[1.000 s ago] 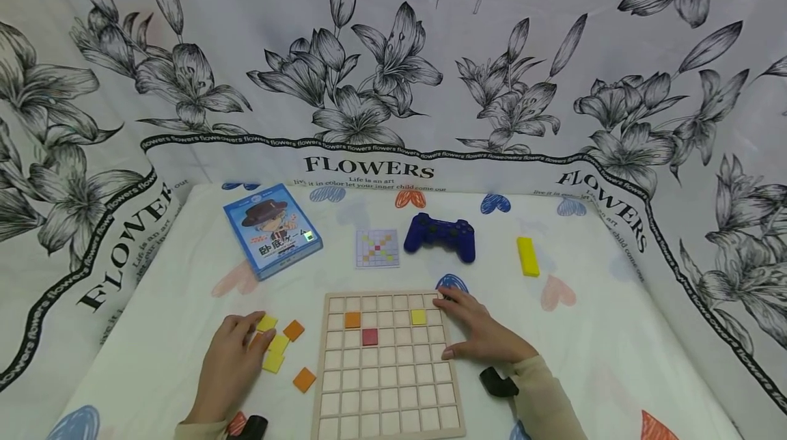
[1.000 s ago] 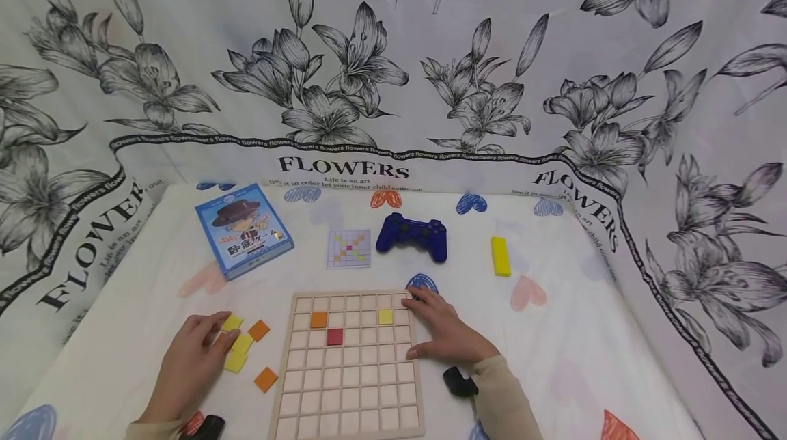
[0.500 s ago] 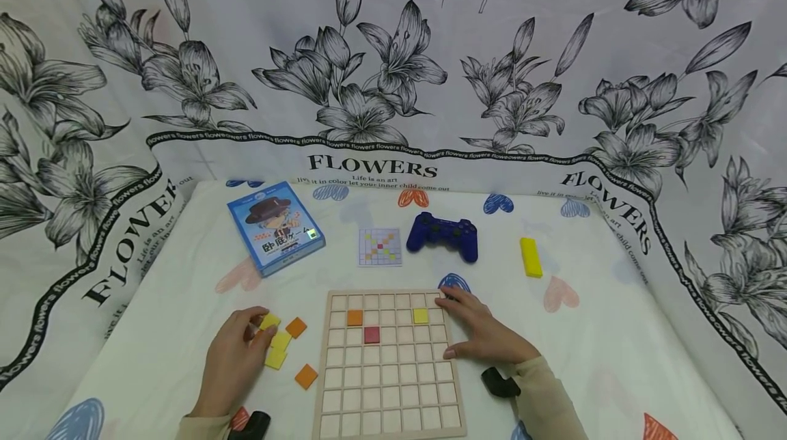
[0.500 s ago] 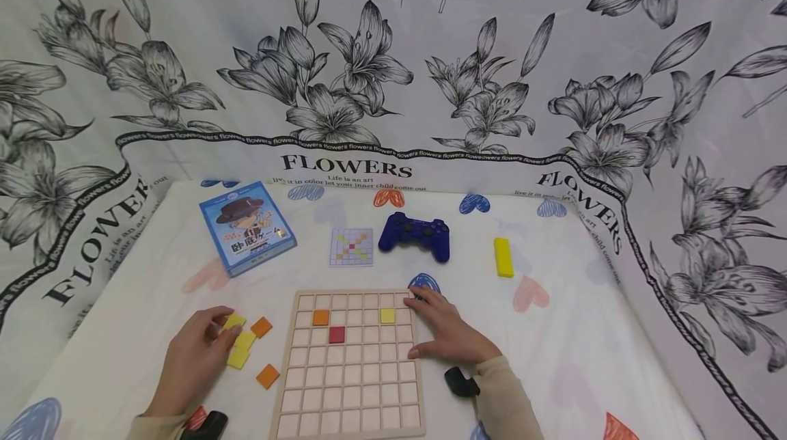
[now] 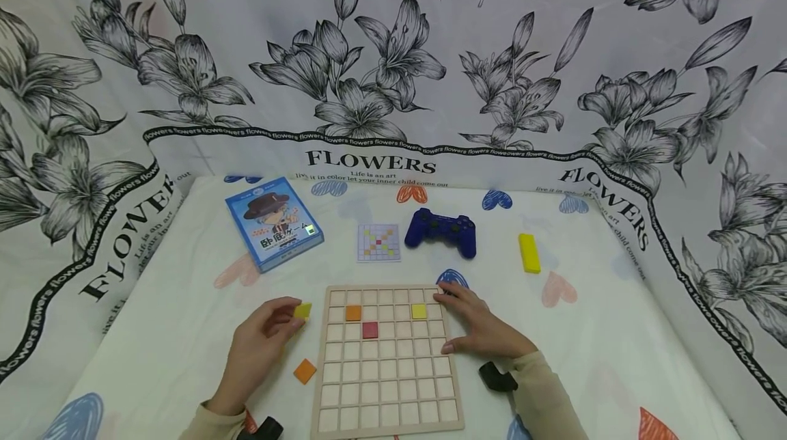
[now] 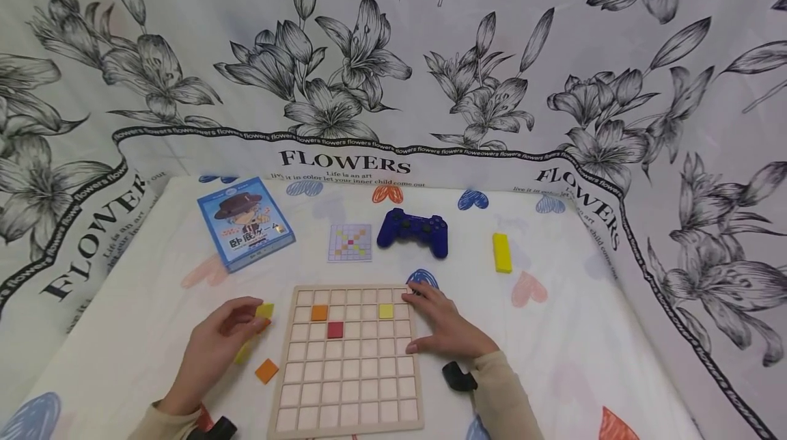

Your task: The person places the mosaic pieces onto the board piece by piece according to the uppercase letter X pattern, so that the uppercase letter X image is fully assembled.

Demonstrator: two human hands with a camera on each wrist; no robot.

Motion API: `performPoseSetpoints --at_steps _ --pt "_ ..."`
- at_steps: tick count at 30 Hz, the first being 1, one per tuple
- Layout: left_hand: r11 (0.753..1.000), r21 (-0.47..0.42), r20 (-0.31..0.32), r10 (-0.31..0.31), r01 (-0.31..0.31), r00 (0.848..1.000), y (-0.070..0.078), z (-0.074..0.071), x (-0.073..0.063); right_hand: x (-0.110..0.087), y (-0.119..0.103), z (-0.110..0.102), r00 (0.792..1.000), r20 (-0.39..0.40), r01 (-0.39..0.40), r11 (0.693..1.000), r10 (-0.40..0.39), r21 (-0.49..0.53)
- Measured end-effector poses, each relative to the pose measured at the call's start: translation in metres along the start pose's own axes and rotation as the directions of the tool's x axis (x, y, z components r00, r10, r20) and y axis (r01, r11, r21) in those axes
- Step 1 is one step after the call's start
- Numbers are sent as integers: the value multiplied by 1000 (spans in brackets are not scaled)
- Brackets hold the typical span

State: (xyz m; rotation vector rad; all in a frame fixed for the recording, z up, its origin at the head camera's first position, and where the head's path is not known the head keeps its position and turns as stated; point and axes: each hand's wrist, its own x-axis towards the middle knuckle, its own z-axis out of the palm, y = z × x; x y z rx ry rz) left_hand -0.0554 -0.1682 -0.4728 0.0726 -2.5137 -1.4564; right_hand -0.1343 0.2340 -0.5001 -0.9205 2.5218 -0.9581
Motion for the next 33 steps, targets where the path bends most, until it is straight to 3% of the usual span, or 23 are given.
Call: performPoseSetpoints --at_steps 4,8,11,16,19,22,33 --pt "994 -101 139 -32 46 990 22 20 9 0 1 2 1000 -3 2 1000 -2 -5" --pt "985 -126 253 -82 117 964 40 49 15 0 1 2 1000 3 -3 1000 3 -1" --pt "990 -119 314 -30 71 949 46 72 15 1 -1 1 1000 10 -11 1000 11 -2" --pt "995 -67 390 93 -73 916 49 104 12 1 -3 1 1000 1 -8 1000 8 -17" --pt "992 -17 405 125 -129 906 54 112 10 1 -4 1 1000 -10 3 1000 -4 -19" --pt "984 45 401 140 -172 905 58 116 9 0 -4 1 1000 -18 11 1000 -11 -21" --pt "960 167 389 147 -227 909 59 121 2 0 -2 1 1000 -1 -18 1000 18 -20"
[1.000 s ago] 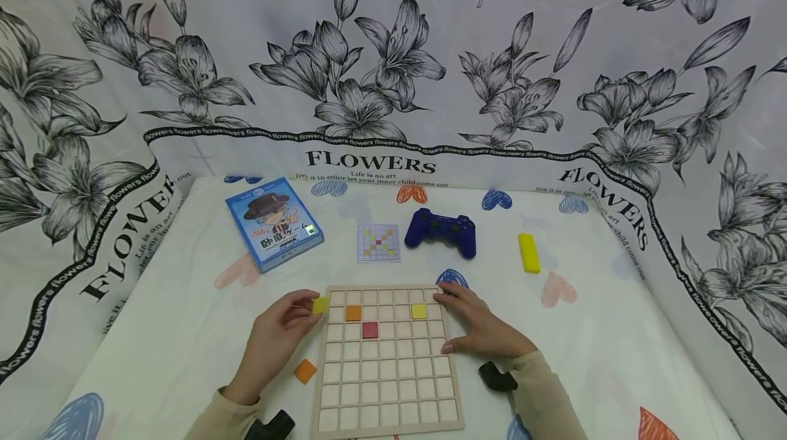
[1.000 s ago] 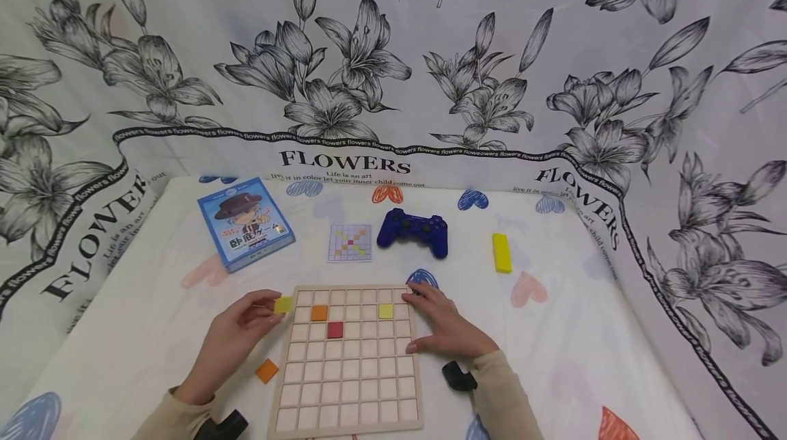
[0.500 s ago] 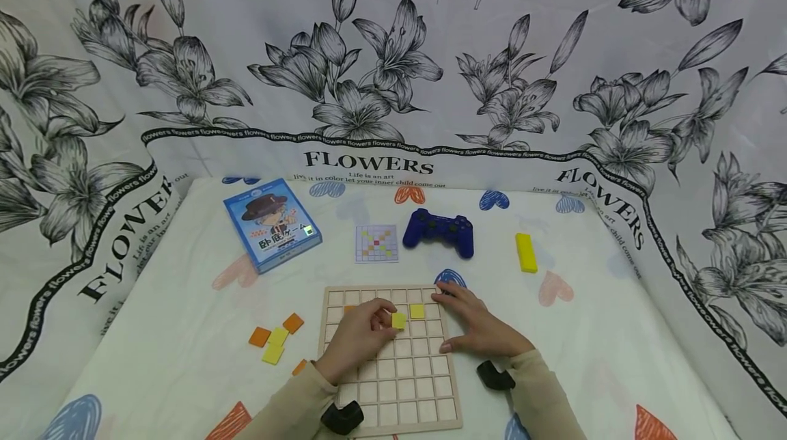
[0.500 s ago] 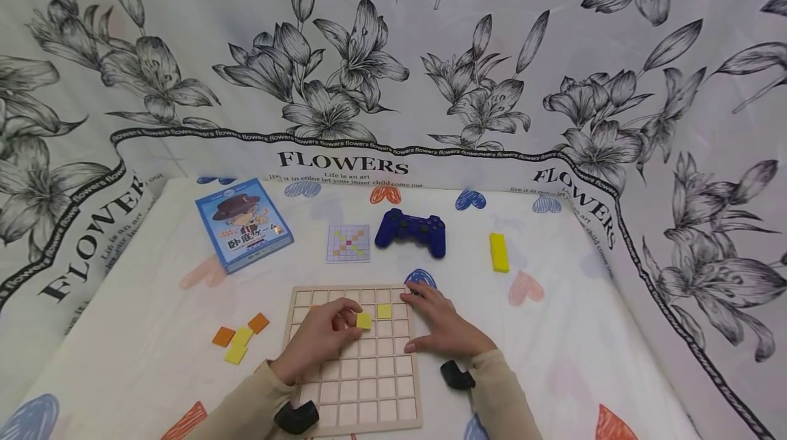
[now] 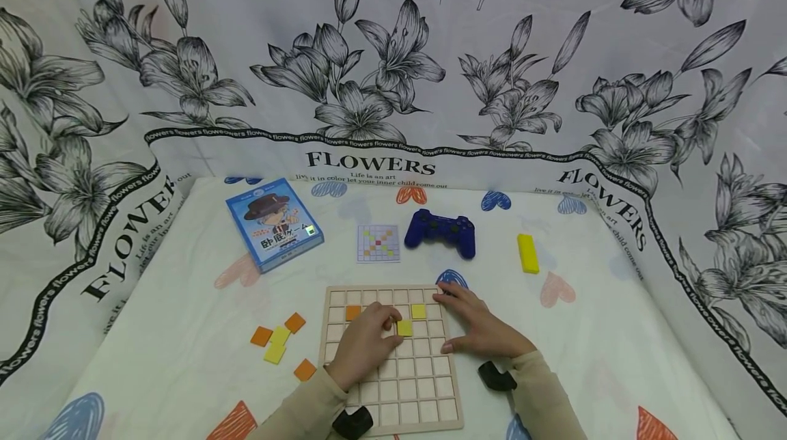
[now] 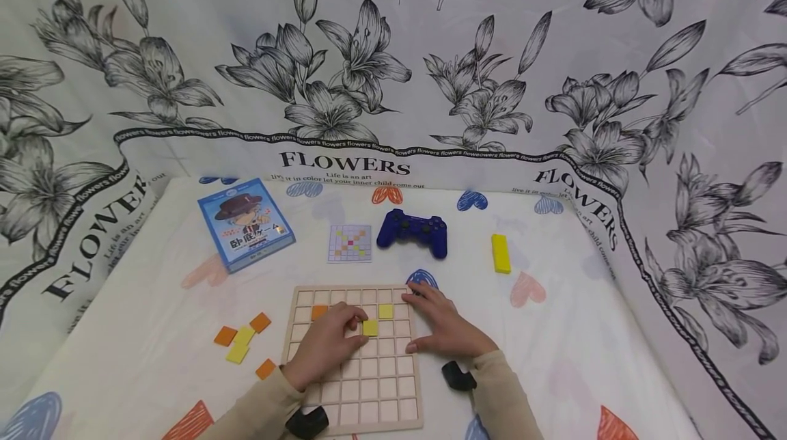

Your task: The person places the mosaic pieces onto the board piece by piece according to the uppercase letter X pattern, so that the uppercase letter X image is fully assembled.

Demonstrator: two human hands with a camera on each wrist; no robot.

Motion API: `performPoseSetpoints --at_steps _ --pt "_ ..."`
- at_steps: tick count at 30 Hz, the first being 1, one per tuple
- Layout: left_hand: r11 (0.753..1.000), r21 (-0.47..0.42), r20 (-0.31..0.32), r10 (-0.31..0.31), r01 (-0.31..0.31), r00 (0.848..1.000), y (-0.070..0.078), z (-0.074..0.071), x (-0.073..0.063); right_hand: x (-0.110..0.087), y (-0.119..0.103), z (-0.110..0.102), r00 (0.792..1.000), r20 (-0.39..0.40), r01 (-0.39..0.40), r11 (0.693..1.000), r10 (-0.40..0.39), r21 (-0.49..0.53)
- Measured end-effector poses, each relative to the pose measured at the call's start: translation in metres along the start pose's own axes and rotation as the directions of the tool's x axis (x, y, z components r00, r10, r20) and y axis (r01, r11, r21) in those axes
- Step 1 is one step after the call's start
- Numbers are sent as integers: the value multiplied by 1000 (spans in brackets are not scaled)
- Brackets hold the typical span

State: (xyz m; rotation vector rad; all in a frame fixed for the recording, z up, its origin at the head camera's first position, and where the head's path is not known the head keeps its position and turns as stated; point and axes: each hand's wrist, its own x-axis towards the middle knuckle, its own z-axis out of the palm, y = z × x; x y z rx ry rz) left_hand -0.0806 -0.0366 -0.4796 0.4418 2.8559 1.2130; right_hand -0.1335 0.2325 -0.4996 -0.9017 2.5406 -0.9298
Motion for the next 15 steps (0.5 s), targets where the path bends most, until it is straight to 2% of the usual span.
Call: performPoseSetpoints --at_steps 10,15 --pt "1000 22 11 21 -21 1000 0 1 -1 0 -2 0 999 -19 33 999 -33 7" --pt "998 39 -10 48 -48 999 0 2 -1 0 -1 0 999 -27 45 999 -45 -4"
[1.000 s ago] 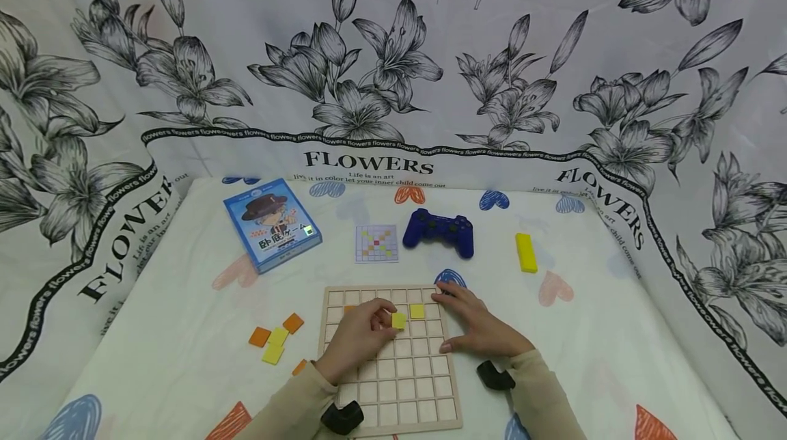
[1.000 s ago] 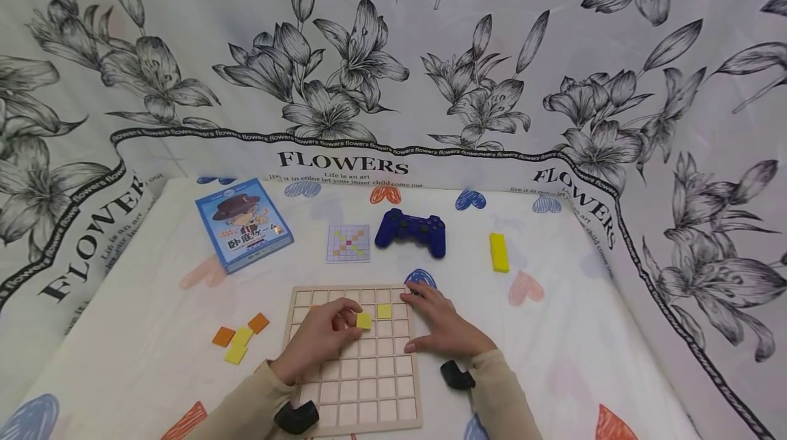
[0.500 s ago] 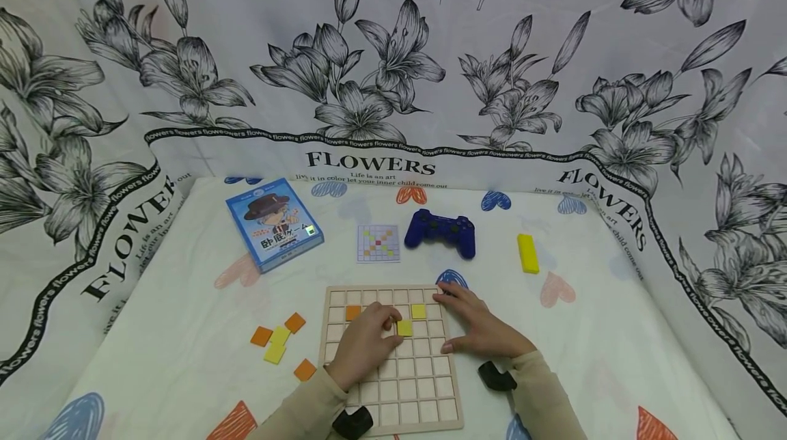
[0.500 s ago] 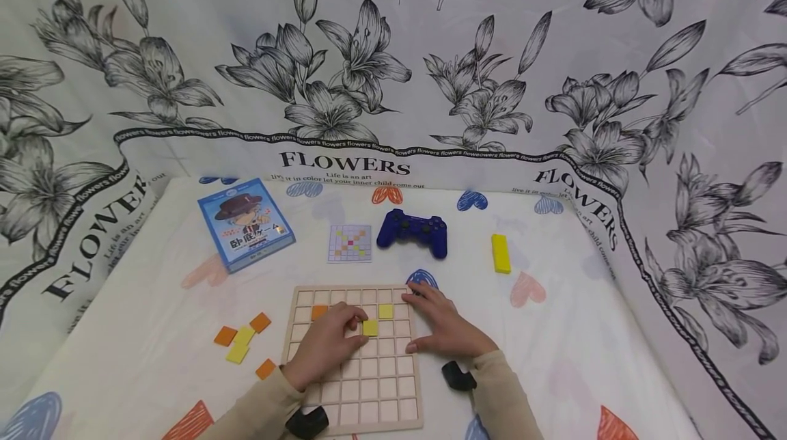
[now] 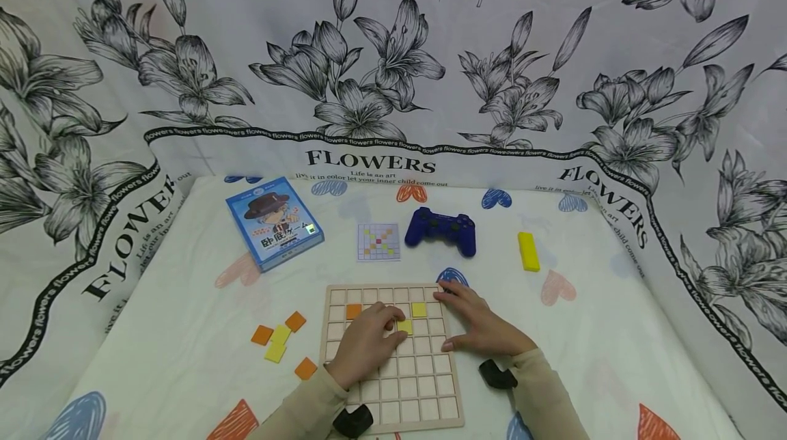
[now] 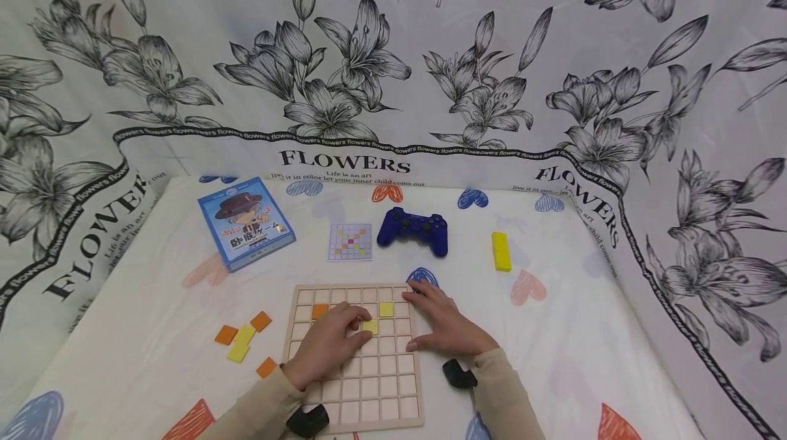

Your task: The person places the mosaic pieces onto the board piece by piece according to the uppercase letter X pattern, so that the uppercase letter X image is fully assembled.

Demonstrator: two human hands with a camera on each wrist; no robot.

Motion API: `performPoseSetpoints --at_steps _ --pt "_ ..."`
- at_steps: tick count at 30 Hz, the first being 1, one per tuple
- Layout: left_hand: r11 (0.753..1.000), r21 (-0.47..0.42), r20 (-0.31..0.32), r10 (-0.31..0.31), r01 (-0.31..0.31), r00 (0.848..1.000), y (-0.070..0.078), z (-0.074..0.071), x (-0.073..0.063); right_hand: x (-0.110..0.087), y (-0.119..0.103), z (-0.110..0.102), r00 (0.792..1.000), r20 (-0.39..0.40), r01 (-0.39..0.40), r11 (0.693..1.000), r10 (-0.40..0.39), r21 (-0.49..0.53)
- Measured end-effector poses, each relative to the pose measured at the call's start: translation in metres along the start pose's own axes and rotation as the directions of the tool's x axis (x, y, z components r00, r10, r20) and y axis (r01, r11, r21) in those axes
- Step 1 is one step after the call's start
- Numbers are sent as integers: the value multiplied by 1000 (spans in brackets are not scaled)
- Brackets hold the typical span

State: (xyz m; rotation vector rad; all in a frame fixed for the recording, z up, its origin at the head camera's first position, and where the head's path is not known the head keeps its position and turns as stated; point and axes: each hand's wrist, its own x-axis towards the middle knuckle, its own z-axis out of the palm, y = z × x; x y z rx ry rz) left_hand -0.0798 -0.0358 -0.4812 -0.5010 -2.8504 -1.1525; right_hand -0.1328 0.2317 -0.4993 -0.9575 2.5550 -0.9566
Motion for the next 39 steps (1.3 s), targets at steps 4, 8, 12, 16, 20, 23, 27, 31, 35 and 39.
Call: performPoseSetpoints --at_steps 4,8,12,16,20,23,27,31,35,39 --pt "1000 18 -14 15 -15 1000 0 2 0 1 -1 -1 1000 9 -4 1000 4 7" --pt "1000 6 -11 3 -2 1000 0 1 -1 1 -1 -2 1000 17 -16 1000 15 14" --pt "999 -44 -35 -29 27 999 0 -8 -7 0 -1 -1 1000 9 -13 1000 13 7" --pt "995 -67 -121 -86 79 989 -8 -29 -25 -1 -1 0 1000 7 -23 1000 23 13" --pt "975 -19 -234 -219 221 947 -28 -58 -53 -1 -2 1 998 27 -49 999 49 18" --pt "927 49 -291 -343 372 893 -44 -80 -77 0 -4 0 998 40 -56 998 55 19" --pt "848 120 -261 -474 515 841 -60 -96 -103 1 -3 0 998 46 -53 999 52 10" --pt "818 130 -174 -538 561 825 -69 -98 -116 1 -2 0 997 42 -57 998 57 -3" --pt "814 150 -163 -540 561 826 -70 -95 -118 1 -2 -1 998 35 -56 998 56 3" --pt "803 161 -177 -548 574 817 -70 -93 -116 1 -2 -1 998 30 -47 999 47 5"
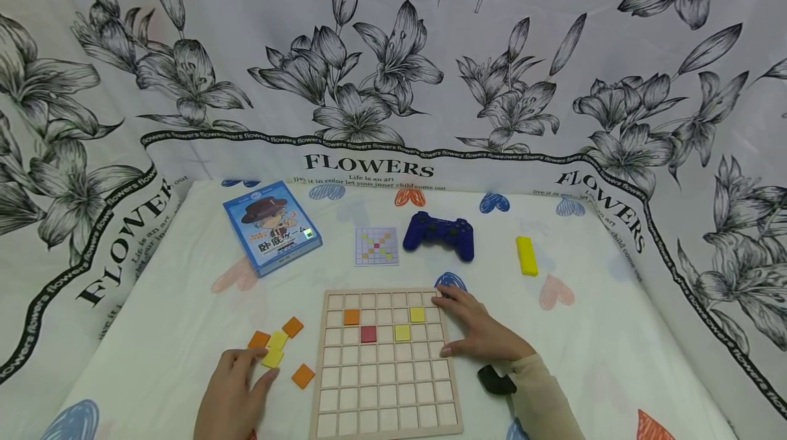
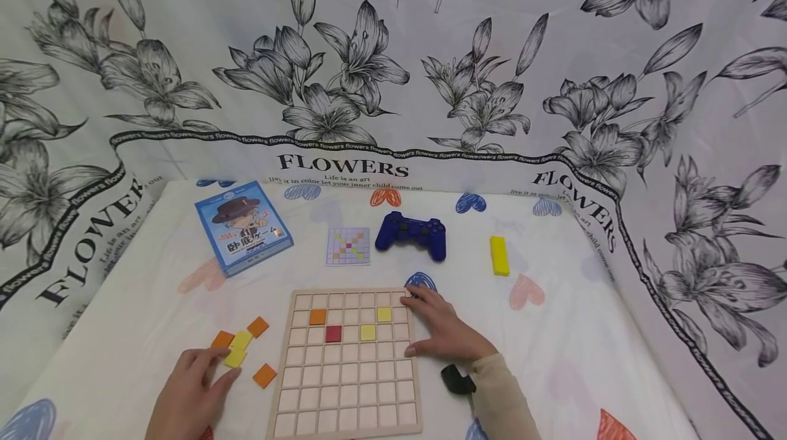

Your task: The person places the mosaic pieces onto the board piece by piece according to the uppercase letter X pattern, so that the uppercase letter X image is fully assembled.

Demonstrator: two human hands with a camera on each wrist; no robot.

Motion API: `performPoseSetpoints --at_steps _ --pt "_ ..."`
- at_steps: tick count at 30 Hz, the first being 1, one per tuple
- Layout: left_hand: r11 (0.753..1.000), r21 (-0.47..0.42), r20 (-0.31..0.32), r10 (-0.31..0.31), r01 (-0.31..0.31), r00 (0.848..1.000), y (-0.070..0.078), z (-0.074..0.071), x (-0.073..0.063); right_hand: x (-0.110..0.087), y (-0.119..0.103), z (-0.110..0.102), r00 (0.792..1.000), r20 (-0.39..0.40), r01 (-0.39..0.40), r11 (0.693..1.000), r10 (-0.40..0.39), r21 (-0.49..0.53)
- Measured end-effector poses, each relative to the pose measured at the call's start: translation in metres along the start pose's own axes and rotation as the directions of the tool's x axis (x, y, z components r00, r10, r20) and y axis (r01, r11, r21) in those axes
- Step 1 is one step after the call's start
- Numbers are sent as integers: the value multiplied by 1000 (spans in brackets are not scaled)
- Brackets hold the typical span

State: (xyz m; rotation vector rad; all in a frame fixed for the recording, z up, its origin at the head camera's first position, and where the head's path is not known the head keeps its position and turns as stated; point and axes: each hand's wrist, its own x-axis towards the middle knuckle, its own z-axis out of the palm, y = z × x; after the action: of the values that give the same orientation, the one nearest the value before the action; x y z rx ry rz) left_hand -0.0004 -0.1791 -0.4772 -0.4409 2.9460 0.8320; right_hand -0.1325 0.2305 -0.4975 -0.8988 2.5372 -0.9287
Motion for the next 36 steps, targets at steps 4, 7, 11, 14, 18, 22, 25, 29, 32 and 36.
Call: performPoseSetpoints --at_steps 4,7,11,14,18,22,25,29,32,36 --pt "1000 19 -8 -18 18 1000 1 2 3 0 2 1 1000 4 -2 1000 2 1" --pt "999 39 -12 -21 21 1000 2 3 4 0 4 1 1000 2 1 1000 -1 -8" --pt "999 42 4 -15 15 1000 3 3 4 1 5 2 1000 -14 21 1000 -22 -20" --pt "999 31 33 -27 26 999 4 1 3 1 6 2 999 -23 37 999 -37 -19" --pt "998 27 64 -56 54 996 5 -2 2 1 7 3 999 -24 33 999 -33 -26" --pt "997 5 76 -78 78 994 7 -7 0 1 5 2 1000 -18 22 1000 -22 -12" --pt "996 -36 76 -74 77 994 14 -9 -4 1 3 1 1000 -11 22 1000 -22 3" --pt "994 -110 59 29 -23 998 34 -10 -6 1 3 1 1000 -6 21 1000 -22 -8" --pt "976 -163 44 154 -145 987 54 -5 -2 1 3 1 1000 -8 17 1000 -17 -12" --pt "932 -168 33 331 -322 943 79 10 6 1 4 1 1000 -10 19 1000 -19 -14"
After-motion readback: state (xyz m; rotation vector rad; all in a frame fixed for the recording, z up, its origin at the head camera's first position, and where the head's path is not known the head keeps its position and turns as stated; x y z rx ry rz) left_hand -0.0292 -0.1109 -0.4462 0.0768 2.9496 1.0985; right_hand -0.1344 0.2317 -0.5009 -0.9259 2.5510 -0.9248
